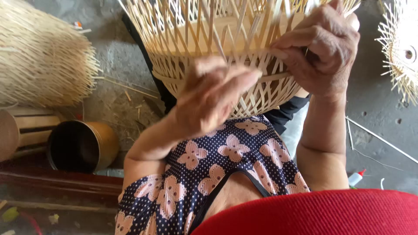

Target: The person weaves a bamboo basket by hand, interlacing bamboo strips around a frame, applying glue to the strips from a bottle, and tucking in additional bamboo strips around the rim.

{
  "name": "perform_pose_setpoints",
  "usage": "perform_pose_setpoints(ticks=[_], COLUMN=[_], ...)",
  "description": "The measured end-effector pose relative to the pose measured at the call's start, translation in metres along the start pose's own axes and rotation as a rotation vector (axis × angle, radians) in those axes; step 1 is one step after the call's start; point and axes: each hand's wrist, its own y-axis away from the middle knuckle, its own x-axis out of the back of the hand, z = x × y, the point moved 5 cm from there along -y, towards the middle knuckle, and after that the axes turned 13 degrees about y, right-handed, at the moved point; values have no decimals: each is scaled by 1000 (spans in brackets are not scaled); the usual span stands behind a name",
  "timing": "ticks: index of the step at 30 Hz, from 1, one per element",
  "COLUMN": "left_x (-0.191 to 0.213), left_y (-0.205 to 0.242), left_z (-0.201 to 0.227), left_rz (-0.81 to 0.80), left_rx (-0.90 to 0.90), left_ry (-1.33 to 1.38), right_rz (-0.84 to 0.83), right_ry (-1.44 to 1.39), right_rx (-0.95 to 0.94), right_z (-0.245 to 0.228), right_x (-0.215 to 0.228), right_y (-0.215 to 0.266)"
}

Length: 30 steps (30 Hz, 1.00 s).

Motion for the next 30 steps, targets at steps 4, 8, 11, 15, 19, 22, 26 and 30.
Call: perform_pose_setpoints(ticks=[4, 8, 11, 15, 19, 22, 26, 30], left_x=[3, 11, 9, 12, 10, 11, 14, 13], left_y=[11, 17, 16, 15, 12, 11, 7, 11], left_z=[25, 43, 50, 52, 51, 52, 51, 49], left_rz=[-35, -191, -227, -261, -261, -274, -326, -338], left_rx=[192, 336, 365, 363, 370, 327, 356, 367], left_ry=[338, 305, 325, 313, 317, 277, 249, 230], right_rz=[-34, -69, -72, -99, -97, -104, -85, -111], right_ry=[-62, -78, 0, 69, 0, -24, 87, 24], right_rx=[-6, 35, 70, 78, 26, 44, 119, 79], right_z=[-12, -24, -34, -36, -29, -27, -29, -25], right_x=[6, 11, 15, 17, 16, 14, 17, 15], right_y=[-9, -23, -32, -31, -24, -18, -18, -14])
